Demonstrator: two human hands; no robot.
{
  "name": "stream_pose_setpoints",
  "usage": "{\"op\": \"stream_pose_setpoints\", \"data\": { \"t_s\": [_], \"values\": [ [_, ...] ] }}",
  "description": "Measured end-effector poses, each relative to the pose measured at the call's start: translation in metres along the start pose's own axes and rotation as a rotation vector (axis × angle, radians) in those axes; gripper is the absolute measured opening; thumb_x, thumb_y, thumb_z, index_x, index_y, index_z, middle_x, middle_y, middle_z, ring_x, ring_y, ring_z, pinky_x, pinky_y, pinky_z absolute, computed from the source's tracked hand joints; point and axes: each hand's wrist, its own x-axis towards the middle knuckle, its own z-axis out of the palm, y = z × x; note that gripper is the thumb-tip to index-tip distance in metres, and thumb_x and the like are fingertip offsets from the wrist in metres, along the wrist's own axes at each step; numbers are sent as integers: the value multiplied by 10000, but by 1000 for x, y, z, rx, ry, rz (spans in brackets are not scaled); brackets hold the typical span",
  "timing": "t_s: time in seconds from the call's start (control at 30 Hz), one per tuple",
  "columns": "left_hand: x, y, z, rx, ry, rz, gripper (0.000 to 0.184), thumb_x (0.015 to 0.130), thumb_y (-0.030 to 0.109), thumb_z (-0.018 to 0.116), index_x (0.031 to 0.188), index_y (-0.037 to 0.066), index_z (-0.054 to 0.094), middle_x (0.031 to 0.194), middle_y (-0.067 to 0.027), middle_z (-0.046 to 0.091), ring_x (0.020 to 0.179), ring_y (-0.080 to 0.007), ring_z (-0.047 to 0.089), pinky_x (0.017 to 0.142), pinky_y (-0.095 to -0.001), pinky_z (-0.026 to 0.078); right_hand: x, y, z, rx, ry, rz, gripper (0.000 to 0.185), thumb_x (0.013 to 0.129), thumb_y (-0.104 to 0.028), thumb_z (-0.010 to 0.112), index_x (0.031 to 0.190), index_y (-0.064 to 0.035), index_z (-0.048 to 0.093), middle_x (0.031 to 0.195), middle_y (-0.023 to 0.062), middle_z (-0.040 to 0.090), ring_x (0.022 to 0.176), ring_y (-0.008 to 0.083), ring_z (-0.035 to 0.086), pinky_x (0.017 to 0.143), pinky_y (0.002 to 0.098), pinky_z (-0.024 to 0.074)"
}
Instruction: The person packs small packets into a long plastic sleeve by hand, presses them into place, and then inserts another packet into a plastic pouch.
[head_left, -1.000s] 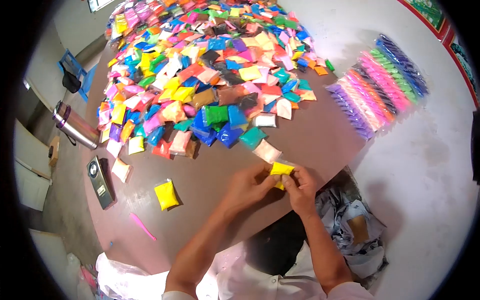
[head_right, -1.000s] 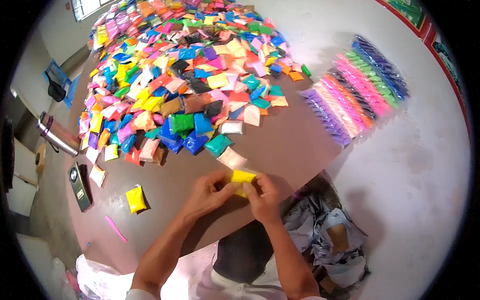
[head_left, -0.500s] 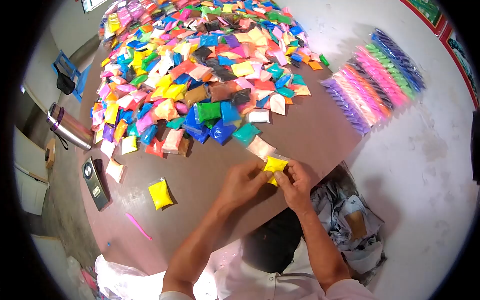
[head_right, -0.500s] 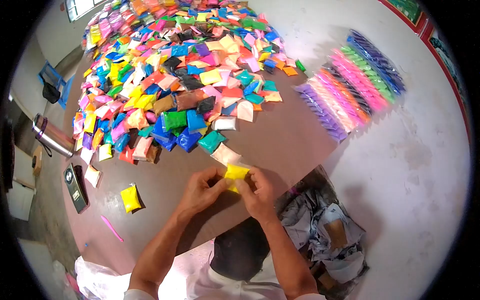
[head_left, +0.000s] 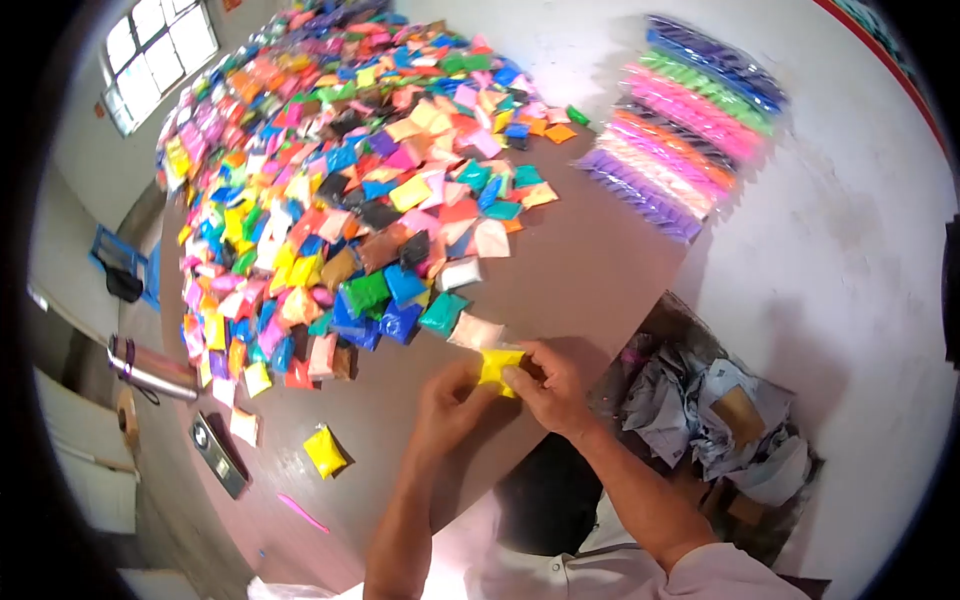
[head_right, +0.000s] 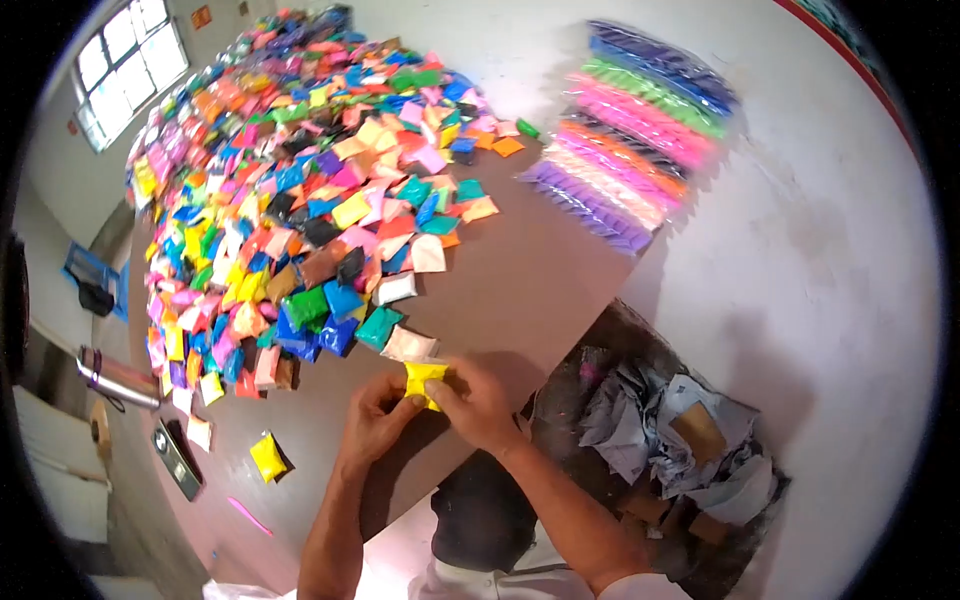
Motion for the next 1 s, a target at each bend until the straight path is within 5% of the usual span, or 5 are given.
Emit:
{"op": "stream_pose_setpoints", "data": {
  "t_s": [0.17, 0.4, 0.5, 0.6, 1.0],
  "values": [
    [-4, 28, 8, -229, 66, -86, 235, 1001, 139, 722, 1184, -7, 726, 1021, -25, 740, 902, -104, 669, 814, -263, 528, 0, -3, -2, -28, 6, -49, 343, 1005, -170, 722, 1295, 7, 674, 1091, 140, 753, 977, 196, 727, 865, 344, 577],
    [-43, 44, 17, -27, 175, -96, 209, 1033, 155, 693, 1143, -19, 728, 996, -3, 720, 863, -75, 622, 764, -242, 482, -19, -26, 3, -173, -129, -181, 315, 1009, -203, 703, 1250, -1, 692, 1041, 161, 752, 906, 216, 724, 796, 354, 569],
    [-83, 45, 29, -70, 331, -89, 150, 1012, 136, 684, 1035, -4, 733, 927, -22, 711, 846, -70, 629, 768, -248, 494, -59, -38, 5, 49, -162, -189, 328, 1025, -203, 690, 1286, -5, 679, 1004, 76, 704, 873, 125, 652, 793, 289, 538],
    [-124, 54, 45, 28, 332, -330, 160, 994, 142, 710, 1040, -10, 729, 947, -31, 718, 850, -80, 638, 759, -258, 508, -102, -21, 11, 220, -134, -18, 238, 1021, -159, 675, 1188, 11, 677, 946, 115, 693, 826, 179, 675, 761, 312, 550],
    [-183, 35, 89, 36, 508, -240, 145, 1052, 138, 687, 978, 20, 646, 898, 4, 660, 819, -57, 577, 759, -222, 471, -149, -9, -3, 132, -177, -71, 164, 977, -131, 676, 1055, 12, 694, 896, 151, 675, 785, 246, 684, 717, 355, 546]
  ]
}}
